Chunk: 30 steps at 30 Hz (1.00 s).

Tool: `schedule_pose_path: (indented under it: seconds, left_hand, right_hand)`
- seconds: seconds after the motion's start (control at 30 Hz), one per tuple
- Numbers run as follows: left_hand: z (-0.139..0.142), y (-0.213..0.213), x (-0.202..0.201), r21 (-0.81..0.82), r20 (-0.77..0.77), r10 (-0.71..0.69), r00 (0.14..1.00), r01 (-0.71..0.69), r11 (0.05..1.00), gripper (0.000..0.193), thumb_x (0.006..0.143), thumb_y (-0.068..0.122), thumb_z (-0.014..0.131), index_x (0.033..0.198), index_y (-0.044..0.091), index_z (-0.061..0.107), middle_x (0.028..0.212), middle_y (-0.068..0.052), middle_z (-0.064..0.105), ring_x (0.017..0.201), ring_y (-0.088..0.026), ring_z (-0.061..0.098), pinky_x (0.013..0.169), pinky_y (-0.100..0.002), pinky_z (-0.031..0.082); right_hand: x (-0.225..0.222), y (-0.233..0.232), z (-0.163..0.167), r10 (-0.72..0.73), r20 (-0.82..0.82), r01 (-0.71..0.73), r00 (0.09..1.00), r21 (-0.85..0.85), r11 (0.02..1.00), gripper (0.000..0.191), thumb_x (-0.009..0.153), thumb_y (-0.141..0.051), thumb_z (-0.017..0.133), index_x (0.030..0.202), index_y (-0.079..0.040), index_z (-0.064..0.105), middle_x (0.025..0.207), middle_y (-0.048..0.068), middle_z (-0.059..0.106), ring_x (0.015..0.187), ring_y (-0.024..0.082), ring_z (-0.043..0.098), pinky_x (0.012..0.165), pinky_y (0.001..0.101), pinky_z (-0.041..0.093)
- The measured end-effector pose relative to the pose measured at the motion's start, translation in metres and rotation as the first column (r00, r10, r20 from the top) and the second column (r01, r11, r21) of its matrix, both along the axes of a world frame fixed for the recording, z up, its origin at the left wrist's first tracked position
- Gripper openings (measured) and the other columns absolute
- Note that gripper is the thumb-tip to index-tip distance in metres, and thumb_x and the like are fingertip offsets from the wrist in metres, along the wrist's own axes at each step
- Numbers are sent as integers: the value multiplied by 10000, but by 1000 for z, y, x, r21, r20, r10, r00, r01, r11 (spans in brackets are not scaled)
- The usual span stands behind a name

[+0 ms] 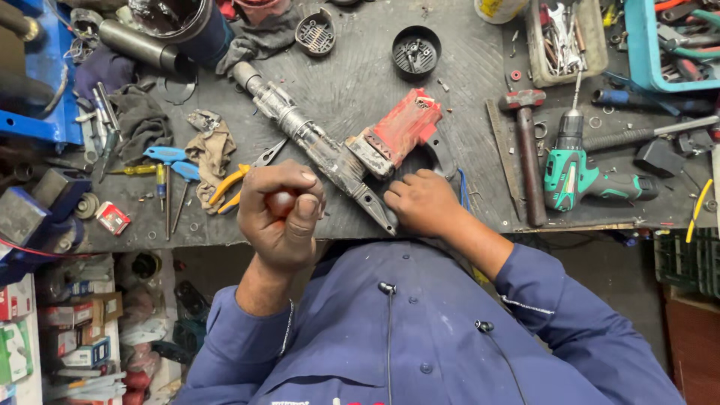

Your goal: The person assembles a red and gray power tool by inserting screws and tightening them with a screwdriver. They handle the tool body, screws, and a vent cover, then use a blue-handled screwdriver to secure the components.

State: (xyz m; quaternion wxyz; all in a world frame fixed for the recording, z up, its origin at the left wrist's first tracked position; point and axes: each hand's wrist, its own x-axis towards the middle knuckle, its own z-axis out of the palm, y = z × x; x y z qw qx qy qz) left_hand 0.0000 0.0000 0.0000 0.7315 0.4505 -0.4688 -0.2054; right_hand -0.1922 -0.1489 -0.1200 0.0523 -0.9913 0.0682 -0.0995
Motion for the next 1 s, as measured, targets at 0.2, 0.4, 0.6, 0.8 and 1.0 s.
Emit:
schedule_pose_path:
  seconds: [0.2, 0.4, 0.6, 0.8, 1.0]
  left_hand:
    - [-11, 73, -41, -33, 32, -49, 998, 50, 998, 241, 1102, 223, 648, 1183, 35, 520, 791, -43, 572, 646, -68, 503, 589, -196, 422]
    - [-12, 107, -68, -15, 39, -71, 997, 71, 997, 247, 1098, 236, 662, 1175, 39, 533, 799, -35, 564, 657, -62, 495, 604, -199, 421]
    - [-7, 93, -63, -37, 29, -73, 997, 74, 997, 264, 1095, 246, 674, 1177, 37, 534, 812, -47, 578, 666, -73, 518, 613, -202, 435]
    - [8, 72, -48, -29, 54, -141, 989, 142, 989, 261, 1097, 233, 674, 1173, 30, 530, 833, -71, 585, 677, -82, 501, 618, -206, 433]
    - [1, 61, -47, -61, 35, -200, 979, 202, 977, 253, 1096, 213, 671, 1180, 30, 516, 818, -48, 589, 657, -87, 528, 603, -219, 459]
  right_hand:
    - [-34, 85, 3, -43, 59, 42, 997, 7, 999, 325, 591, -227, 700, 895, -113, 683, 787, 26, 633, 713, 219, 630, 647, 371, 449]
    - [-60, 120, -11, -21, 51, 20, 998, 31, 999, 147, 644, -228, 699, 736, -141, 624, 747, 11, 622, 723, 221, 633, 660, 378, 454]
    - [-62, 122, -9, -52, 115, 53, 992, -4, 999, 282, 679, -206, 684, 951, -134, 711, 805, 3, 607, 725, 184, 613, 653, 356, 436]
    - [-50, 108, 2, -15, 107, 12, 994, 31, 999, 102, 668, -204, 686, 724, -156, 616, 767, -12, 591, 741, 194, 613, 675, 362, 449]
    - [-59, 111, -7, -23, 102, 17, 995, 60, 998, 91, 704, -204, 676, 744, -157, 610, 771, -9, 586, 740, 184, 609, 663, 362, 439]
